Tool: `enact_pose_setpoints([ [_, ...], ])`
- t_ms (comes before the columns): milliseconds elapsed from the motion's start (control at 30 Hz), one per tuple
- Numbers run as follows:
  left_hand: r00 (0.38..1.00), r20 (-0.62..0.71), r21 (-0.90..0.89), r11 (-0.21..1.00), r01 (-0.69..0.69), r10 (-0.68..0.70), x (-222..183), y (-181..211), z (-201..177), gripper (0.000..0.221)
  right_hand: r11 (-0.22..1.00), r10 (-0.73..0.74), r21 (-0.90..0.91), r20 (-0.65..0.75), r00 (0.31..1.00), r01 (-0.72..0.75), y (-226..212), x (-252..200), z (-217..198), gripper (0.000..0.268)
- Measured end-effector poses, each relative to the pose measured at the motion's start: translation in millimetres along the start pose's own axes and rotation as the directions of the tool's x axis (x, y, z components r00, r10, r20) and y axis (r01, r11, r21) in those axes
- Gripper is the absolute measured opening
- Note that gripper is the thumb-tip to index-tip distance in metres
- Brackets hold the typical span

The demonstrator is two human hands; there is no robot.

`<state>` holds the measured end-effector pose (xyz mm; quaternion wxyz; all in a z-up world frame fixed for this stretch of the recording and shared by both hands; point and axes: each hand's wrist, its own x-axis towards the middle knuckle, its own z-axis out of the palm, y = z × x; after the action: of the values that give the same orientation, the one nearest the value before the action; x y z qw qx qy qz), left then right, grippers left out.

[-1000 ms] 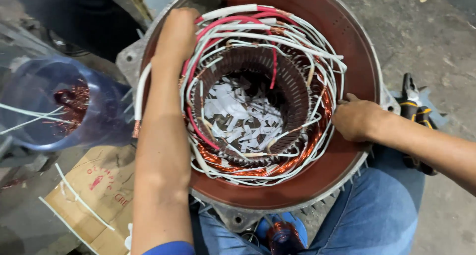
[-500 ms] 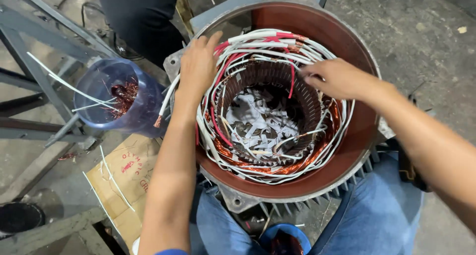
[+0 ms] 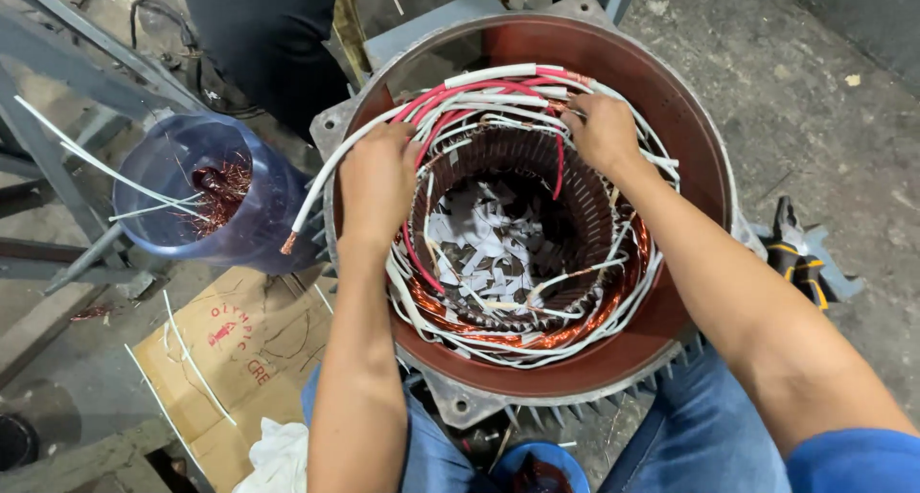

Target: Wiring and connecting the internal components of an electric motor stator using pliers

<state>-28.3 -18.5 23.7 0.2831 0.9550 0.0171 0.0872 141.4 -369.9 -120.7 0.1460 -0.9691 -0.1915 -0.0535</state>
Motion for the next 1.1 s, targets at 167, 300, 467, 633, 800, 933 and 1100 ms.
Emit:
enact_pose_setpoints([
  [167,0.984,0.046,-0.142,0.977,-0.162,0.170,10,-6,27,0.023,0.995,-0.071,0.067,-0.005,0.997,0.071,-25,-22,-65,0.018],
  [300,0.976,0.208,-0.144,0.989,-0.036,0.065,11,-14,41,0.030,0.988,-0.008,-0.150,0.143,0.990,0.030,-9,-24,-83,0.020],
  [467,0.955,0.297,-0.060,0.998,-0.006,0.023,3,6,34,0.064,0.942,-0.328,0.082,0.036,0.944,0.325,-72,-42,-79,0.027],
  [633,0.954,0.291,-0.023,0.998,-0.062,0.066,4,8,56,0.069,0.984,-0.173,-0.031,0.112,0.979,0.177,-117,-56,-48,0.048],
  [800,0.934,0.345,-0.015,0.995,-0.097,0.096,-2,13,60,0.079,0.963,-0.254,-0.043,0.166,0.953,0.264,-99,-66,-38,0.043],
  [933,0.893,0.449,0.081,0.993,-0.081,0.036,0,7,73,0.087,0.987,-0.145,0.071,0.006,0.989,0.144,-40,-28,-51,0.024],
  [1100,0.890,0.455,0.118,0.989,-0.089,0.026,1,5,79,0.086,0.996,-0.018,0.092,0.106,0.994,0.008,5,-5,-24,0.046],
])
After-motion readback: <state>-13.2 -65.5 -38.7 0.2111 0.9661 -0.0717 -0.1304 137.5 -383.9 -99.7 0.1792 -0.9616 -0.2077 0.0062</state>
